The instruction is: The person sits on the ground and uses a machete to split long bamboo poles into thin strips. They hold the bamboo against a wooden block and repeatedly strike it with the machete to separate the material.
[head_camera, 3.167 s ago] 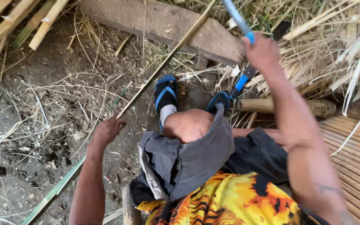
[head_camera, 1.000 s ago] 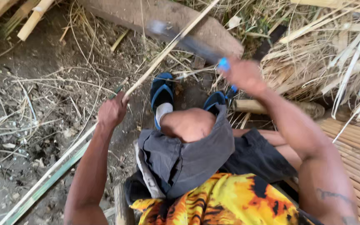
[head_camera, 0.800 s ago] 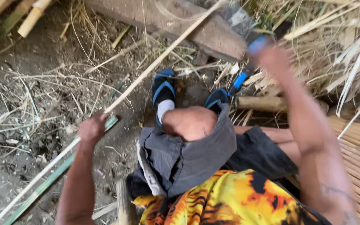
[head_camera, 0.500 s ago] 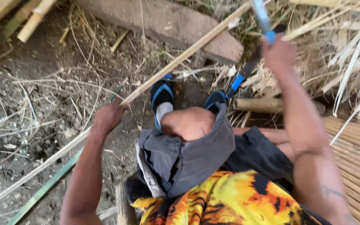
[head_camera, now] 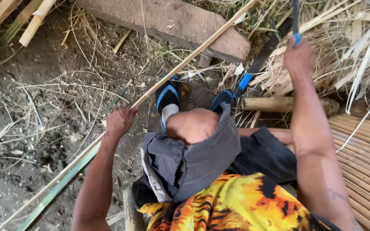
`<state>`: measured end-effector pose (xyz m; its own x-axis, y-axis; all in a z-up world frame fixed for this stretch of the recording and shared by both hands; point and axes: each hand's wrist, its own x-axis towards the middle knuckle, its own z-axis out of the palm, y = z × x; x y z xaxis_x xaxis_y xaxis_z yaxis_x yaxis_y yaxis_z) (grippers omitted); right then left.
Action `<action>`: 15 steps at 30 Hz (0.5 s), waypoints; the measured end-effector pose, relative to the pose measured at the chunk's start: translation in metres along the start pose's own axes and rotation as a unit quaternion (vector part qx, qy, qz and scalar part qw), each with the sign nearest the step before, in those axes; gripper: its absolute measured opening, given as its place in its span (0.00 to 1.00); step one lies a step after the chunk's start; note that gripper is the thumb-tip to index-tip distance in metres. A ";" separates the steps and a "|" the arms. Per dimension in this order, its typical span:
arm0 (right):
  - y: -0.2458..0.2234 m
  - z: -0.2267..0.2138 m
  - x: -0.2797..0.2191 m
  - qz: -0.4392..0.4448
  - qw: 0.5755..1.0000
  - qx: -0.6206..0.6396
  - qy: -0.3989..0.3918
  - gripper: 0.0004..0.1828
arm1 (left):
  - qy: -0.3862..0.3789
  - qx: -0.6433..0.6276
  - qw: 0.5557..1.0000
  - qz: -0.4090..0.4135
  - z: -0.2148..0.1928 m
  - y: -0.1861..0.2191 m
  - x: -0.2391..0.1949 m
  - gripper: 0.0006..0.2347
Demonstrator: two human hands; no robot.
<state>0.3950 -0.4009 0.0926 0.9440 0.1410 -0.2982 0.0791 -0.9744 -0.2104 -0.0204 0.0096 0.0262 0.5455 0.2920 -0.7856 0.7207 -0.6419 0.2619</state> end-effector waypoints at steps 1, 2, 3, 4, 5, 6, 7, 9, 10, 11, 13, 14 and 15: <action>0.001 -0.010 0.005 0.003 1.000 -0.008 0.014 0.24 | 0.036 -0.002 0.999 0.020 0.000 0.007 0.007 0.17; -0.001 -0.018 0.008 0.007 0.999 -0.016 0.028 0.26 | 0.071 -0.004 0.997 0.040 0.004 0.019 0.016 0.13; -0.010 -0.007 -0.004 -0.022 0.999 -0.029 -0.013 0.27 | 0.100 -0.006 0.993 0.058 0.012 0.030 0.020 0.11; -0.023 0.012 -0.020 -0.050 0.996 -0.041 -0.054 0.30 | 0.146 0.016 0.985 0.094 0.019 0.044 0.029 0.09; -0.038 0.034 -0.040 -0.076 0.986 -0.110 -0.103 0.24 | 0.192 0.038 0.972 0.132 0.022 0.063 0.040 0.10; -0.056 0.056 -0.058 -0.127 0.971 -0.130 -0.153 0.28 | 0.199 0.022 0.970 0.140 0.023 0.082 0.053 0.10; -0.071 0.080 -0.087 -0.126 0.962 -0.123 -0.211 0.34 | 0.201 0.007 0.969 0.146 0.024 0.092 0.061 0.09; -0.074 0.094 -0.122 -0.262 0.924 -0.165 -0.225 0.32 | 0.202 -0.003 0.968 0.153 0.026 0.090 0.066 0.10; -0.069 0.094 -0.124 -0.275 0.927 -0.125 -0.222 0.31 | 0.203 -0.008 0.967 0.155 0.028 0.085 0.070 0.11; -0.063 0.095 -0.123 -0.288 0.929 -0.083 -0.216 0.31 | 0.193 0.002 0.973 0.128 0.031 0.068 0.064 0.09; -0.039 0.073 -0.072 -0.143 0.974 -0.076 -0.155 0.29 | 0.178 0.004 0.980 0.091 0.040 0.011 0.034 0.09; -0.020 0.051 -0.048 -0.095 0.987 -0.031 -0.126 0.28 | 0.173 -0.005 0.982 0.082 0.046 -0.009 0.021 0.10; -0.013 0.034 -0.024 -0.035 0.994 -0.044 -0.096 0.28 | 0.145 0.017 0.988 0.044 0.053 -0.019 0.012 0.10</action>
<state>0.3601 -0.3856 0.0705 0.8576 0.2312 -0.4594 0.1778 -0.9715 -0.1569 -0.0506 -0.0127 -0.0178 0.7083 0.4228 -0.5653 0.6536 -0.6952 0.2991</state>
